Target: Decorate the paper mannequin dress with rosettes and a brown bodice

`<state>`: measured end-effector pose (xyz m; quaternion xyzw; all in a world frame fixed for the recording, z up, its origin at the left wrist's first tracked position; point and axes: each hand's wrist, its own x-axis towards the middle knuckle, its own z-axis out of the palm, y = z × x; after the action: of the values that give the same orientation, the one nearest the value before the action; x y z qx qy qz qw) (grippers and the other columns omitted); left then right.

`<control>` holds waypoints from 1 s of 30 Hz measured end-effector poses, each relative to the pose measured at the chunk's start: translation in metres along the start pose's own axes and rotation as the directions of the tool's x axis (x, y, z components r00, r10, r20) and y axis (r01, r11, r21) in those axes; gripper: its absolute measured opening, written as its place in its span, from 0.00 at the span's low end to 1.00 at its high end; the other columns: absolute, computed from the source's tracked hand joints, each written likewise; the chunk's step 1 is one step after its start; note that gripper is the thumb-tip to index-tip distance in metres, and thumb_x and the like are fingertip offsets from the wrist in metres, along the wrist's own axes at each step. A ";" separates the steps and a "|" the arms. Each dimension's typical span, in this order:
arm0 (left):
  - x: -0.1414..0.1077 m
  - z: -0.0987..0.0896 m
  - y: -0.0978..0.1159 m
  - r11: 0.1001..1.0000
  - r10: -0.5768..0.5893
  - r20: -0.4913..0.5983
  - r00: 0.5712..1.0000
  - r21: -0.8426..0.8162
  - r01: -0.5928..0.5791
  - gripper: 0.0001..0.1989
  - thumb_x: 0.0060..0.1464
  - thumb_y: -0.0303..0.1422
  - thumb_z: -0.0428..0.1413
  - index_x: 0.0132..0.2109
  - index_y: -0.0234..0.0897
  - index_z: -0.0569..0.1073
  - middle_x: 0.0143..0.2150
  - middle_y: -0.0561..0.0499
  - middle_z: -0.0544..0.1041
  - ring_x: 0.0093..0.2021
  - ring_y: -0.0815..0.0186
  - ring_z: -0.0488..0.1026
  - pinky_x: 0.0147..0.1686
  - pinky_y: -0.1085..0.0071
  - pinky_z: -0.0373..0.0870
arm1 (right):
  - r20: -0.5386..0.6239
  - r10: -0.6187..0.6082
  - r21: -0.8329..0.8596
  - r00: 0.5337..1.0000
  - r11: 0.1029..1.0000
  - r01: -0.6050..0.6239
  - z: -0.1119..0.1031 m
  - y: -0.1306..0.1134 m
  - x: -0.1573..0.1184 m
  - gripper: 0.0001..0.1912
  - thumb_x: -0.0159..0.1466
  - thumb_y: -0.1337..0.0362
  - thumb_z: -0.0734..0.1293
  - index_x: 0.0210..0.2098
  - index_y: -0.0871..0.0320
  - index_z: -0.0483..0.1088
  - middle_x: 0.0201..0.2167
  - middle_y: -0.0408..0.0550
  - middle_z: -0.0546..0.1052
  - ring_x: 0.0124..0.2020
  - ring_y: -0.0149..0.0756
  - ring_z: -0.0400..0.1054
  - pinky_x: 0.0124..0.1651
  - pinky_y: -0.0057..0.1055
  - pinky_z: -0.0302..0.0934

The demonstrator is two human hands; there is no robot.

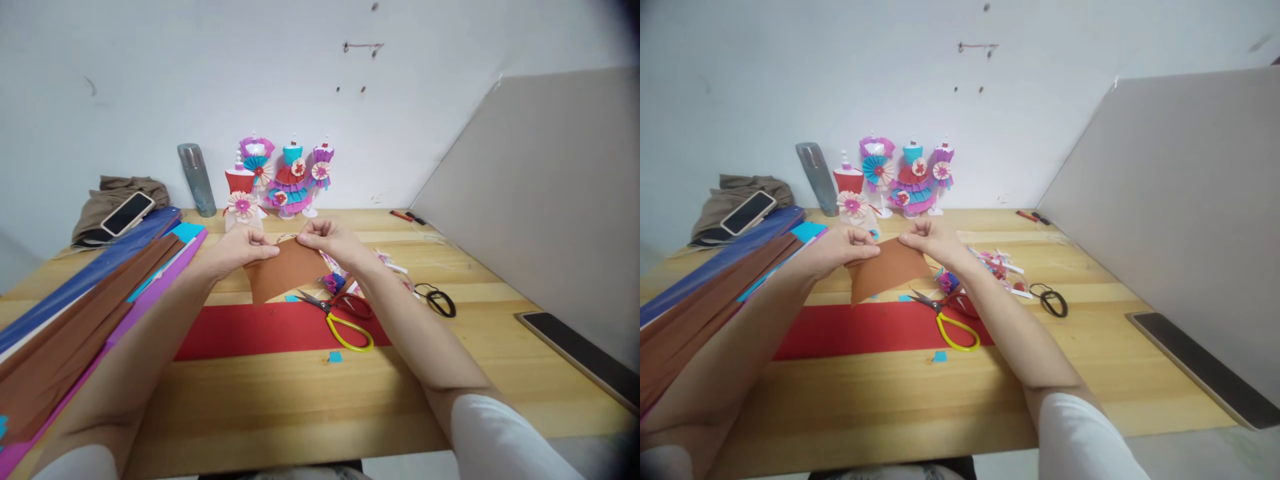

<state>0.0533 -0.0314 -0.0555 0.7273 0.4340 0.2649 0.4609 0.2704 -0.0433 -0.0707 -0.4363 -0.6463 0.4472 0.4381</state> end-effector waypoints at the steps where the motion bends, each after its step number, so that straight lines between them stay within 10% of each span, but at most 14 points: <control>1: 0.000 -0.002 0.000 1.000 0.001 -0.005 1.000 0.000 -0.001 0.14 0.40 0.42 0.65 0.23 0.36 0.74 0.19 0.56 0.65 0.21 0.73 0.58 0.21 0.74 0.50 | -0.008 -0.002 0.004 1.000 1.000 0.002 -0.001 0.000 0.000 0.24 0.45 0.46 0.76 0.22 0.58 0.66 0.16 0.38 0.66 0.18 0.24 0.55 0.23 0.26 0.46; 19: -0.018 -0.067 0.002 0.961 0.016 0.085 0.996 0.272 -0.038 0.12 0.43 0.42 0.63 0.29 0.37 0.81 0.25 0.48 0.78 0.27 0.64 0.74 0.28 0.72 0.68 | -0.142 -0.064 0.016 0.988 0.998 0.067 -0.011 -0.013 -0.013 0.19 0.47 0.49 0.77 0.23 0.56 0.70 0.19 0.42 0.69 0.23 0.29 0.61 0.26 0.29 0.54; 24: -0.013 -0.034 0.010 0.956 0.202 -0.038 0.979 0.226 -0.189 0.17 0.51 0.42 0.58 0.42 0.36 0.81 0.41 0.48 0.81 0.42 0.62 0.75 0.42 0.69 0.70 | -0.078 -0.029 0.015 0.997 0.999 0.030 -0.002 -0.013 -0.014 0.21 0.45 0.48 0.78 0.23 0.57 0.69 0.19 0.40 0.70 0.22 0.28 0.61 0.26 0.27 0.54; 30: -0.003 -0.006 0.003 0.979 0.145 0.132 0.981 0.128 -0.162 0.16 0.49 0.44 0.58 0.29 0.33 0.75 0.21 0.56 0.66 0.23 0.72 0.59 0.25 0.74 0.55 | 0.001 0.001 0.038 1.000 0.999 -0.001 0.004 -0.010 -0.012 0.24 0.45 0.46 0.77 0.24 0.58 0.69 0.18 0.39 0.69 0.22 0.26 0.61 0.27 0.27 0.54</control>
<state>0.0485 -0.0322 -0.0507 0.8037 0.3648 0.2239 0.4134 0.2676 -0.0577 -0.0643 -0.4279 -0.6377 0.4600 0.4458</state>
